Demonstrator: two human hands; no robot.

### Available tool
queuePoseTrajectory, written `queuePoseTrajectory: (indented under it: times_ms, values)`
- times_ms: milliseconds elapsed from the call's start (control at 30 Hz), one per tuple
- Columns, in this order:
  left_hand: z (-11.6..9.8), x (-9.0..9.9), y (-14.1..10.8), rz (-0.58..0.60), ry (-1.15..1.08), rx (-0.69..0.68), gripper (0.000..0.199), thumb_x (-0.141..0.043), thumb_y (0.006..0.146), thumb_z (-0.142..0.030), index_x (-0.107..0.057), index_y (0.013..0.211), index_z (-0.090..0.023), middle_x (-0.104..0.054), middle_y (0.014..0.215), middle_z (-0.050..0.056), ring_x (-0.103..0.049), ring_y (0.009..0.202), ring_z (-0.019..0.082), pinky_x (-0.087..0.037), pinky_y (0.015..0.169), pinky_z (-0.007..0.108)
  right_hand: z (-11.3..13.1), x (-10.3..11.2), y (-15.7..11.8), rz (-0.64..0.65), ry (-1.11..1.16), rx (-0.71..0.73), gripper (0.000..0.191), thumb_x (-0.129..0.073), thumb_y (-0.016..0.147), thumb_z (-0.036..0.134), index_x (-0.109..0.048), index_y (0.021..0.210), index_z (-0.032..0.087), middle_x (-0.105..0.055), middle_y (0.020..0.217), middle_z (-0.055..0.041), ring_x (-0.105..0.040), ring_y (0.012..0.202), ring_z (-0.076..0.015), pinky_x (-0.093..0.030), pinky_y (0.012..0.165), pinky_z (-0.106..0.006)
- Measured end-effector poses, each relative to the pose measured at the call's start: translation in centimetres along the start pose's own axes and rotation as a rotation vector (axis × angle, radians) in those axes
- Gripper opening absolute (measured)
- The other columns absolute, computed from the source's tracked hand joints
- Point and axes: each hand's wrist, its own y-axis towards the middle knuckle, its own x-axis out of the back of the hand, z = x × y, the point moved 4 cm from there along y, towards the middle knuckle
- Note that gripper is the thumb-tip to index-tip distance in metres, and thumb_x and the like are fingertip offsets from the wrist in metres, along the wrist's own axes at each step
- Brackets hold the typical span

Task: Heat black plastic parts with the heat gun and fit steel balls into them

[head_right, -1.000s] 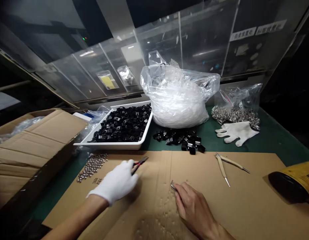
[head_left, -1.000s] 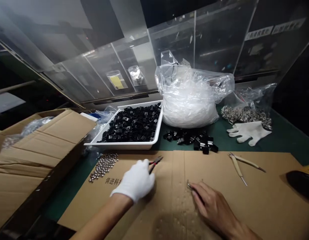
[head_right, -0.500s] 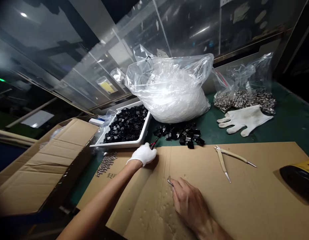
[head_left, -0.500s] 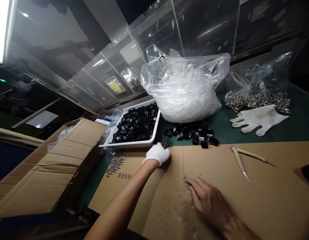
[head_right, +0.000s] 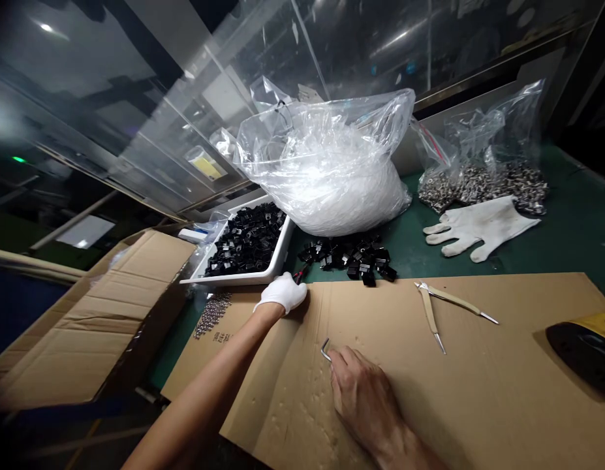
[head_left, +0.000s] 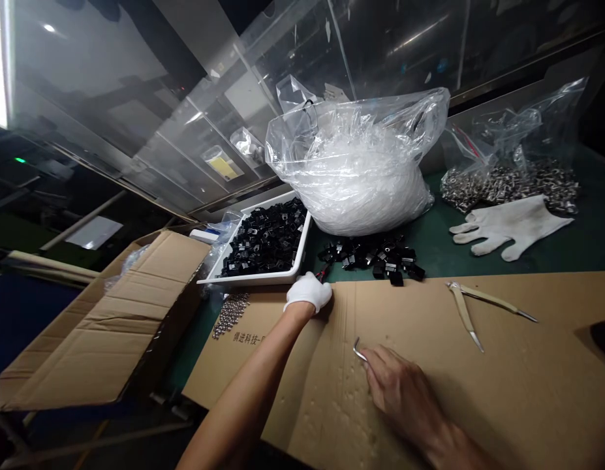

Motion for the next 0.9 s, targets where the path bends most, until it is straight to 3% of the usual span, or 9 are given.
queuePoseTrajectory:
  times_ms: [300,467,600,700,767,900]
  values:
    - [-0.7,-0.3,0.7,-0.054,-0.034,-0.025,0.046,-0.052,0.093,-0.043,-0.065,0.124,-0.012,-0.071,0.128,0.026,-0.072,0.118,0.038,-0.055,0.095,0.044,-0.3,-0.2,-0.2,-0.024,-0.018,0.022,0.037,-0.048,0.098,0.007,-0.065,0.127,0.024,-0.074,0.103,-0.0045,-0.073,0.090,-0.0237,-0.056,0.077,-0.037]
    - [0.5,-0.3,0.4,-0.079,-0.164,-0.076,0.030,-0.053,0.095,-0.037,-0.067,0.112,-0.016,-0.076,0.115,0.022,-0.074,0.111,0.035,-0.054,0.092,0.041,-0.3,-0.1,-0.1,-0.058,-0.071,0.023,0.036,-0.046,0.099,0.010,-0.065,0.127,0.022,-0.074,0.106,-0.0067,-0.074,0.094,-0.0241,-0.059,0.081,-0.036]
    - [2.5,-0.5,-1.8,-0.081,-0.377,-0.196,0.017,-0.051,0.095,-0.029,-0.066,0.096,-0.021,-0.077,0.098,0.012,-0.072,0.093,0.026,-0.051,0.084,0.033,-0.5,0.3,-0.2,-0.093,-0.144,0.030,0.038,-0.043,0.100,0.010,-0.064,0.130,0.019,-0.073,0.107,-0.0095,-0.073,0.091,-0.0238,-0.059,0.077,-0.035]
    - [4.2,-0.9,-4.8,-0.070,-0.554,-0.316,0.022,-0.047,0.099,-0.032,-0.063,0.092,-0.020,-0.072,0.090,0.004,-0.065,0.085,0.019,-0.049,0.079,0.026,-0.9,0.5,-0.2,-0.114,-0.220,0.035,0.037,-0.044,0.100,0.010,-0.065,0.131,0.018,-0.071,0.102,-0.0097,-0.071,0.084,-0.0234,-0.056,0.071,-0.034]
    - [5.0,-1.5,-7.0,-0.006,-0.723,-0.397,0.029,-0.049,0.101,-0.043,-0.062,0.089,-0.019,-0.067,0.082,0.002,-0.060,0.076,0.017,-0.048,0.072,0.025,-0.9,0.7,-0.1,-0.125,-0.279,0.031,0.037,-0.046,0.100,0.008,-0.066,0.129,0.019,-0.068,0.094,-0.0079,-0.068,0.079,-0.0234,-0.053,0.066,-0.033]
    - [5.4,-3.4,-10.8,0.311,-1.242,-0.561,0.053,-0.056,0.097,-0.066,-0.064,0.101,-0.014,-0.059,0.074,0.001,-0.051,0.061,0.014,-0.042,0.061,0.027,0.1,1.8,0.3,-0.143,-0.377,0.031,0.032,-0.050,0.098,0.007,-0.071,0.117,0.022,-0.066,0.086,-0.0068,-0.065,0.076,-0.0254,-0.050,0.067,-0.036]
